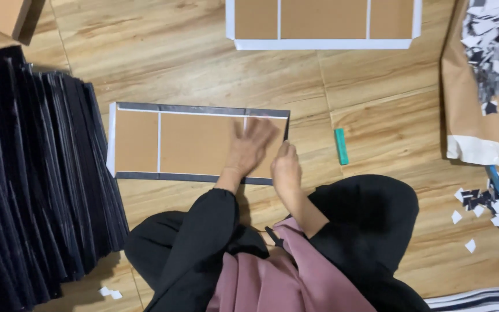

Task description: The person sits on the floor and assembles rectangular cardboard frames by attaching black strips to the edges. They use a green tool to press the strips firmly onto the cardboard, repeating the process for multiple frames.

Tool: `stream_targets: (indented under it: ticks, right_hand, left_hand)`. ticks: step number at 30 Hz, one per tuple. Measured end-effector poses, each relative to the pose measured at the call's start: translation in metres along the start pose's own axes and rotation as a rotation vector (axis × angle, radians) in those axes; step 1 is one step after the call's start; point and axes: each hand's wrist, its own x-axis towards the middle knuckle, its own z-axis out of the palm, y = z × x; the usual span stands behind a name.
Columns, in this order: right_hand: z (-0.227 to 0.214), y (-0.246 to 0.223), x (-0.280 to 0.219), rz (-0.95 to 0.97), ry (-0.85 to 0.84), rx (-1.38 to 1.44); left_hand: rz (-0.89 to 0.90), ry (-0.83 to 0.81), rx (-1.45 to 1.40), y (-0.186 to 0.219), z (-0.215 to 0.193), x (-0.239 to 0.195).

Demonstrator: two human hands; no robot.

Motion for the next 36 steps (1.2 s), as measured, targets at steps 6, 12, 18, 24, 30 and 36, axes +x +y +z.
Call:
stream_targets:
  ticks: [6, 12, 18, 24, 30, 36]
  right_hand:
    - [-0.032, 0.021, 0.000, -0.159, -0.286, 0.269]
    - [-0.056, 0.121, 0.028, 0.126, 0.219, -0.011]
    - [-0.063, 0.040, 0.077, -0.139, 0.266, 0.431]
    - [-0.033, 0.030, 0.074, -0.143, 0.135, 0.102]
    - [-0.003, 0.050, -0.012, -0.227, 0.213, -0.072]
    - [-0.015, 0.033, -0.058, -0.440, 0.134, -0.072]
  left_hand:
    - [0.324, -0.046, 0.056, -0.011, 0.025, 0.005]
    - [0.334, 0.013, 0.038, -0.017, 0.022, 0.005]
    - [0.331, 0.038, 0.010, -0.017, 0.017, 0.009]
    - [0.327, 0.078, -0.029, -0.016, 0.029, 0.004]
    - [0.336, 0.038, -0.046, -0.017, 0.019, 0.008]
    - [0.310, 0.007, -0.017, -0.017, 0.018, 0.007]
